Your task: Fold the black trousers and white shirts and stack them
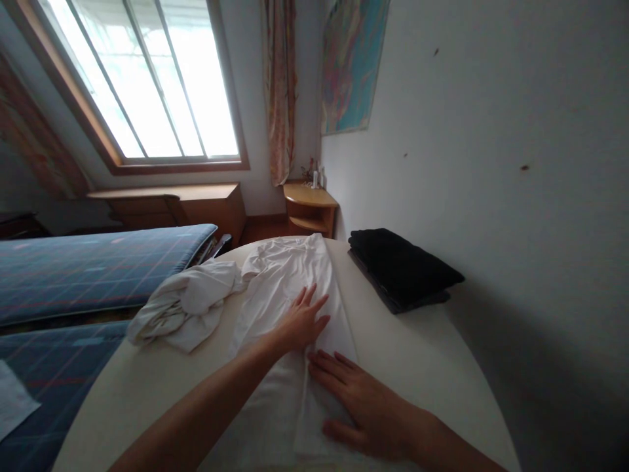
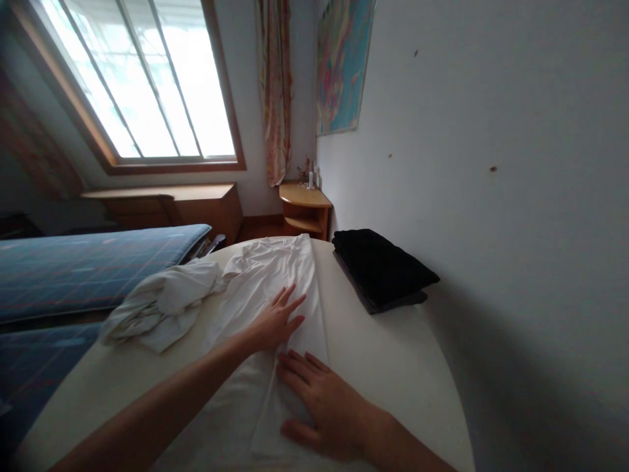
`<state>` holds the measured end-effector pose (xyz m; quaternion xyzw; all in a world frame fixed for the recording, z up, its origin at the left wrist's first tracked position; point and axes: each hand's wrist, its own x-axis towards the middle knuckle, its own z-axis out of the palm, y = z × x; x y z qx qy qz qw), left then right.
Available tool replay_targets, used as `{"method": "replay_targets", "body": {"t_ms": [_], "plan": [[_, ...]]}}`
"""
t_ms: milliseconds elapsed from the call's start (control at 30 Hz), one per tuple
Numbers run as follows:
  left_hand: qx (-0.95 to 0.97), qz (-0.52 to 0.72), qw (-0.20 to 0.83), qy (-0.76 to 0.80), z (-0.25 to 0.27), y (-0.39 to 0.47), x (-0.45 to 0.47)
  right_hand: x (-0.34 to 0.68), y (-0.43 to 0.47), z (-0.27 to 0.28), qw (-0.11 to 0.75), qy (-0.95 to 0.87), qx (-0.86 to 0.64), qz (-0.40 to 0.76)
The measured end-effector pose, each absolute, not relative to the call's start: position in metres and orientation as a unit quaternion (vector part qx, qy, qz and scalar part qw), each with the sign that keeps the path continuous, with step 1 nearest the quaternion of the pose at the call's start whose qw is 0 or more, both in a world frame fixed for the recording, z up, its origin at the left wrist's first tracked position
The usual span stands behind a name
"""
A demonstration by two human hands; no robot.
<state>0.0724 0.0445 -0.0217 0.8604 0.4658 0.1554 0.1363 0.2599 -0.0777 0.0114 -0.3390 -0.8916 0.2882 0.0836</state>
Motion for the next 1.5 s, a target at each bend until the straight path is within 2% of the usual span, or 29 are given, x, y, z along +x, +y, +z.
{"method": "replay_targets", "body": {"t_ms": [133, 267, 467, 867, 1233, 1500], "plan": [[0.882, 0.135, 0.183, 0.414, -0.017, -0.014, 0.051, 0.274, -0.116, 0.011, 0.13, -0.883, -0.355, 0.277], [0.905, 0.115, 0.218, 0.347, -0.006, -0.061, 0.026, 0.286, -0.139, -0.007, 0.19, -0.869, -0.414, 0.194], [0.927, 0.124, 0.212, 0.285, 0.007, -0.088, 0.004, 0.296, -0.156, -0.032, 0.276, -0.838, -0.462, 0.09], [0.935, 0.111, 0.21, 0.265, 0.009, -0.085, 0.004, 0.29, -0.162, -0.021, 0.328, -0.839, -0.433, -0.013], [0.954, 0.156, 0.158, 0.203, -0.004, -0.079, 0.013, 0.29, -0.155, -0.021, 0.28, -0.865, -0.415, -0.045], [0.956, 0.165, 0.123, 0.21, -0.007, -0.082, 0.014, 0.291, -0.158, -0.015, 0.355, -0.839, -0.407, -0.07]]}}
